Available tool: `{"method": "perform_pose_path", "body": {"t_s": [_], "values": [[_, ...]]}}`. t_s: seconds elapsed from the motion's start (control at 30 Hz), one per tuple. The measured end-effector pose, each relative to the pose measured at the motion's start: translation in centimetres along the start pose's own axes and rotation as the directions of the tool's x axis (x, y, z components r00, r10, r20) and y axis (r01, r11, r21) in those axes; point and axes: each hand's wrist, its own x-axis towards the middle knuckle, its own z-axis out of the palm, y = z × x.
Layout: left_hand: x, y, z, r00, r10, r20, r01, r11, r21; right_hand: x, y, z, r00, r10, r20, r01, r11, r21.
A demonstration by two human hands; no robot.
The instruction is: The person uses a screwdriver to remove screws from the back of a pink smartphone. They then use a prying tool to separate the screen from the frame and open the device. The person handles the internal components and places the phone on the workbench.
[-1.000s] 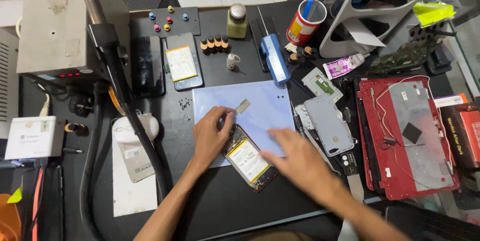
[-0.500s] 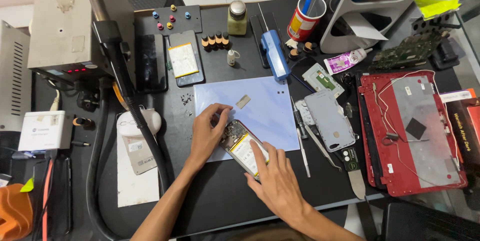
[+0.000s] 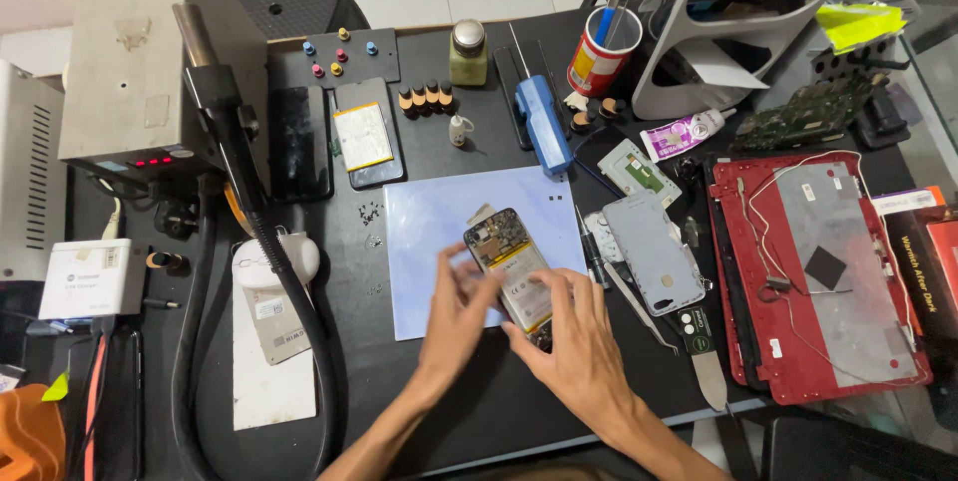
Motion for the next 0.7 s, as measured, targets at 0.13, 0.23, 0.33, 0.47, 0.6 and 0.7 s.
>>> {"method": "perform_pose_path", "body": {"t_s": [0.13,0.23,0.33,0.47,0.6,0.7], "values": [[0.0,-0.7,0.7,0.984,-0.172,0.039,0.175,0.976,-0.126,1.0,-0.5,0.2,0.995,0.000,0.098,-0.001,1.000,0.009],[1.2,-0.7,-0.6,0.992,-0.122,0.028,0.125,0.982,-0.144,3.1,0.6,-0.6,0.982,0.064,0.176,-0.094,0.981,0.168],[1.4,-0.7,-1.3,0.994,-0.091,0.052,0.097,0.986,-0.137,6.9,3.1,-1.1,0.998,0.053,-0.031,-0.049,0.992,0.112],[2.3,0.3,-0.9,0.993,-0.096,0.062,0.102,0.989,-0.107,13.3,5.7,0.5,0.976,-0.088,-0.197,0.053,0.983,-0.176],[2.6,0.6,-0.4,0.996,-0.074,0.057,0.081,0.989,-0.125,17.6,7.8,3.0,0.978,-0.076,-0.193,0.000,0.932,-0.363],[3.6,0.4,0.4,0.997,-0.071,0.025,0.073,0.992,-0.103,18.3,8.4,4.1,0.964,-0.173,-0.203,0.067,0.894,-0.443]]}}
